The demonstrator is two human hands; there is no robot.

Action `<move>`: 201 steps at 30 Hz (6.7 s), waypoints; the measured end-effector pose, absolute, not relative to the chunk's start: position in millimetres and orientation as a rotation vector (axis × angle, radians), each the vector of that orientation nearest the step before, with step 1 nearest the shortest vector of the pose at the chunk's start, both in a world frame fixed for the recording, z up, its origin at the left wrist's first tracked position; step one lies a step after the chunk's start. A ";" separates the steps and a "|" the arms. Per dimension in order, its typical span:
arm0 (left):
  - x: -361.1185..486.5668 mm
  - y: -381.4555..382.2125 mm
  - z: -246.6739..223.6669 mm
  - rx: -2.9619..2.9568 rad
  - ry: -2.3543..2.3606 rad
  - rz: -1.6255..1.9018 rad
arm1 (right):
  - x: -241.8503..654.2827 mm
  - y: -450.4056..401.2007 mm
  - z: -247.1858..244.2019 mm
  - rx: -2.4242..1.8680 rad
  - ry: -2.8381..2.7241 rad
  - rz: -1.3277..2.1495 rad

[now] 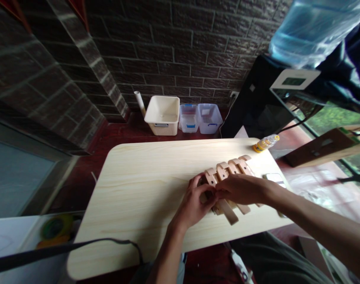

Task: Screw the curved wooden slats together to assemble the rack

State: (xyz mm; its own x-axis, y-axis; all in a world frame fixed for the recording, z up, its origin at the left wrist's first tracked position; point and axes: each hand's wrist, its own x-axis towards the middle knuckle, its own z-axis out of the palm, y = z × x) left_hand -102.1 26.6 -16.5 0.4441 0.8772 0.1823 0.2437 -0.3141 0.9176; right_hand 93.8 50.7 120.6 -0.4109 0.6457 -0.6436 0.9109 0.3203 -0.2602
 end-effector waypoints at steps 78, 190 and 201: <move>-100.2 32.3 -10.6 1.842 0.959 0.755 | 111.9 18.7 99.5 1.961 2.163 -1.079; -95.3 41.3 -0.3 1.837 0.961 0.704 | 109.6 27.1 86.4 1.839 2.168 -1.017; -94.7 41.1 -0.4 1.833 0.969 0.691 | 107.4 28.7 89.6 1.829 2.140 -1.051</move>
State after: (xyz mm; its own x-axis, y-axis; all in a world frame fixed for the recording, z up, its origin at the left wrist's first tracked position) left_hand -94.7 41.1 -0.4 0.5324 0.8446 0.0558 0.3277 -0.2664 0.9064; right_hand 107.4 28.7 89.6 -0.2533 0.8155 -0.5204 0.9103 0.0189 -0.4134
